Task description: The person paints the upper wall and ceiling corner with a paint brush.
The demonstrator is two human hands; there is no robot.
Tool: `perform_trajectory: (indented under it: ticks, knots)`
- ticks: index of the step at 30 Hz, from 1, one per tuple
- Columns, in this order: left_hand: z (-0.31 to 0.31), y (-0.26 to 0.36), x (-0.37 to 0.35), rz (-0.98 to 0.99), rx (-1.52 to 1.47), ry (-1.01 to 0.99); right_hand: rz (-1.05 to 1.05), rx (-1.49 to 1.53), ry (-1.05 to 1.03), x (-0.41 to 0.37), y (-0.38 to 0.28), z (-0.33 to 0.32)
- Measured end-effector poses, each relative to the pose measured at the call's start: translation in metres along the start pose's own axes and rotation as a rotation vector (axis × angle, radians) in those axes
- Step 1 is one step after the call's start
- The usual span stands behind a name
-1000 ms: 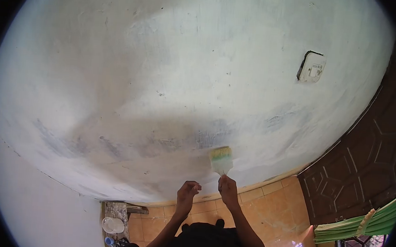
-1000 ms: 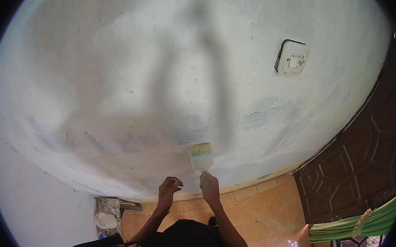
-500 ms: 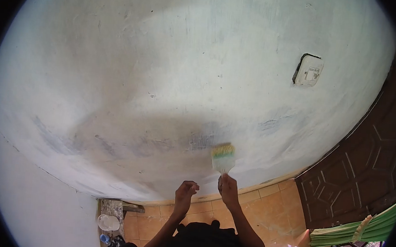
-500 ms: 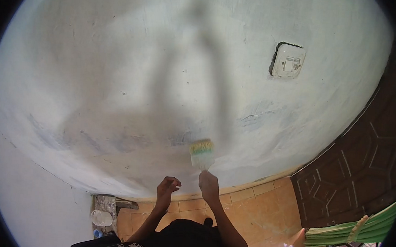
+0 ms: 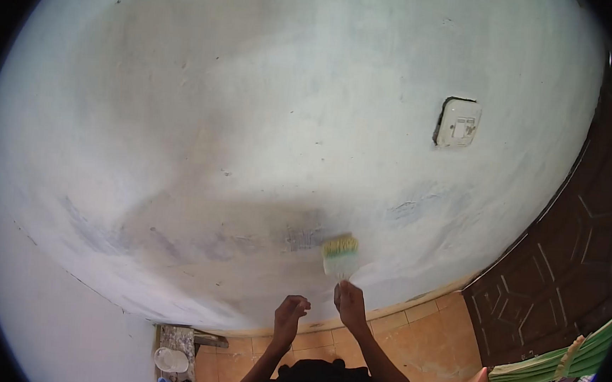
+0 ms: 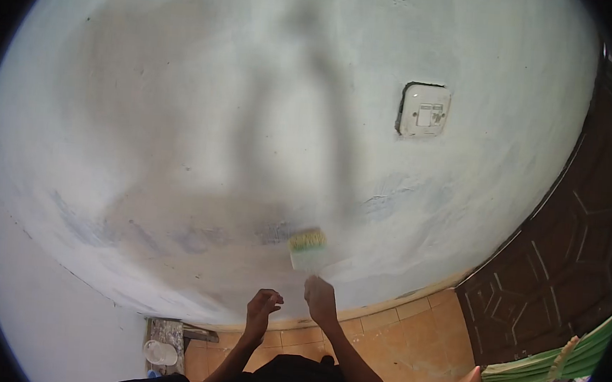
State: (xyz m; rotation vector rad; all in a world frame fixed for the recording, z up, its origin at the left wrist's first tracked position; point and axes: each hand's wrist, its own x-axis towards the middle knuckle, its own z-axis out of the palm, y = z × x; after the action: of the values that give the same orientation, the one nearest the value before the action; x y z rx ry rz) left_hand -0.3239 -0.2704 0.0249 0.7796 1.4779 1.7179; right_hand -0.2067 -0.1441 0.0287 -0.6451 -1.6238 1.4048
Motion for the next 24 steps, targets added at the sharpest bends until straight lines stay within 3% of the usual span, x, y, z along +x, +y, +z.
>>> perform_trajectory:
  ticks: [4,9,12,15,18,21,24]
  knots:
    - [0.009,0.004,0.003,-0.007,0.023,-0.054,0.103,0.172,-0.031,0.042,-0.065,0.000]
    - [0.016,0.013,0.010,0.034,0.017,-0.066,0.017,-0.033,-0.021,0.028,0.024,-0.001]
    - [0.016,0.014,0.011,0.058,-0.003,-0.042,0.127,-0.007,-0.037,-0.010,0.040,-0.010]
    - [0.011,0.004,0.011,0.026,0.005,0.011,-0.044,0.009,-0.044,0.009,-0.003,-0.011]
    - [0.012,0.001,0.010,-0.011,0.025,0.015,-0.048,0.053,-0.015,0.047,-0.059,-0.011]
    - [0.016,0.002,0.013,0.026,0.050,0.000,-0.132,0.004,-0.015,0.058,-0.018,-0.017]
    - [0.024,0.010,0.016,0.098,0.004,0.021,0.029,-0.060,-0.027,0.016,0.037,-0.030]
